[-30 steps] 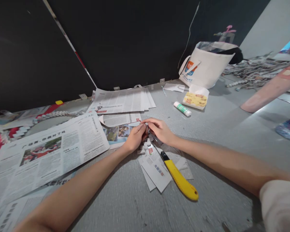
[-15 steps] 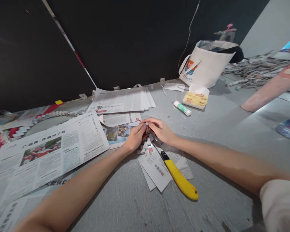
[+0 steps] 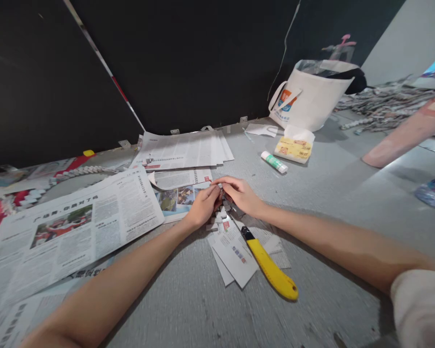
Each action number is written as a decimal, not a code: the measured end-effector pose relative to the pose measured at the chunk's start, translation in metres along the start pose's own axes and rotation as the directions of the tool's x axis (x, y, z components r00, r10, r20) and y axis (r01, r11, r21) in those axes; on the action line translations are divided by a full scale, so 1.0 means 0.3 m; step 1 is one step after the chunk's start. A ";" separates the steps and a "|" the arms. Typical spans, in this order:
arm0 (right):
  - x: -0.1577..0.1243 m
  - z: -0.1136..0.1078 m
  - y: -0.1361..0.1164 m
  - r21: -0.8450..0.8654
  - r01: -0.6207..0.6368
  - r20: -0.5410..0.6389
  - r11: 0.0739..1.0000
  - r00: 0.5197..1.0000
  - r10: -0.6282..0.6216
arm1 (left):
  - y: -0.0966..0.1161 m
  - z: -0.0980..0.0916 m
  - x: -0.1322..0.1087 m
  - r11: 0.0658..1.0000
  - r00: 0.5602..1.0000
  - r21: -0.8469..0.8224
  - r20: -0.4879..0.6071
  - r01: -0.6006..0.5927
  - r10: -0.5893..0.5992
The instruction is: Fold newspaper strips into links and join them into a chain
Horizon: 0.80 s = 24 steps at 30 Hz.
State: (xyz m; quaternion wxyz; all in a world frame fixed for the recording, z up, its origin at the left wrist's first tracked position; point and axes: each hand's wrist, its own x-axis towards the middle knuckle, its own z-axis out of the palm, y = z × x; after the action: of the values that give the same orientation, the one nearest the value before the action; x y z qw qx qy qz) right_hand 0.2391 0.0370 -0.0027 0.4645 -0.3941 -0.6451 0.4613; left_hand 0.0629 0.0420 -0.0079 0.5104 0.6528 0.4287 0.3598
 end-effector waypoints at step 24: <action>0.014 0.003 0.035 -0.061 0.008 -0.097 0.998 0.995 -0.014 | 0.011 0.002 0.004 0.993 0.998 0.098 -0.001 -0.059 0.059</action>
State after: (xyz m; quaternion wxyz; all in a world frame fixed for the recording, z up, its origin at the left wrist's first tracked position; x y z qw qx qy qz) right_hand 0.2380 0.0433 -0.0120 0.4859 -0.4264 -0.6374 0.4193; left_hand 0.0646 0.0427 -0.0049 0.4661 0.6889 0.4274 0.3543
